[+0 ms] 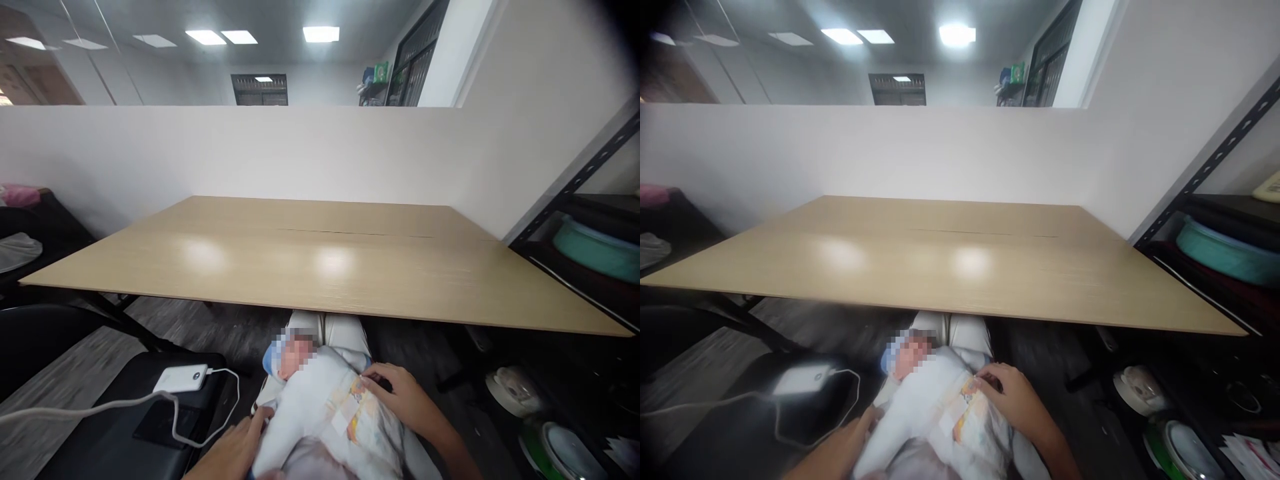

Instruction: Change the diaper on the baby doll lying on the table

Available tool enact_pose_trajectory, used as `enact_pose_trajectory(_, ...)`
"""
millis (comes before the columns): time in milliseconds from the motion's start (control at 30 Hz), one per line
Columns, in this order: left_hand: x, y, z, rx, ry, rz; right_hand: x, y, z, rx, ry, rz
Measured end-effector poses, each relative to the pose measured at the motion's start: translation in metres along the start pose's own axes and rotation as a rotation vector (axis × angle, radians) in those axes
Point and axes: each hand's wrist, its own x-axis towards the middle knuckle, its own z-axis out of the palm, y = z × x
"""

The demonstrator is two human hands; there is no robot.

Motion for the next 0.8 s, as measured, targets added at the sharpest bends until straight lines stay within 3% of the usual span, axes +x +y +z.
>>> enact_pose_trajectory(100, 0.003, 0.008, -0.004, 0.021, -0.035, 0.044, 0.004, 0.003, 0.003, -0.032, 0.017, -0.007)
enact_pose_trajectory(233, 0.030, 0.039, 0.002, -0.057, -0.112, 0.214, 0.011, 0.004, 0.008, -0.139, 0.050, -0.034)
enact_pose_trajectory(400, 0.069, 0.064, 0.029, -0.118, -0.273, 0.427, 0.023, 0.028, 0.007, -0.170, 0.087, -0.043)
enact_pose_trajectory(533, 0.084, 0.063, 0.050, -0.050, -0.279, 0.441, 0.029, 0.046, -0.001, -0.194, 0.150, 0.023)
enact_pose_trajectory(667, 0.087, 0.061, 0.063, -0.090, -0.256, 0.408, 0.023, 0.021, 0.000, -0.081, 0.151, -0.072)
enact_pose_trajectory(800, 0.084, 0.063, 0.062, -0.148, -0.210, 0.380, 0.018, -0.020, 0.011, 0.033, -0.051, -0.234)
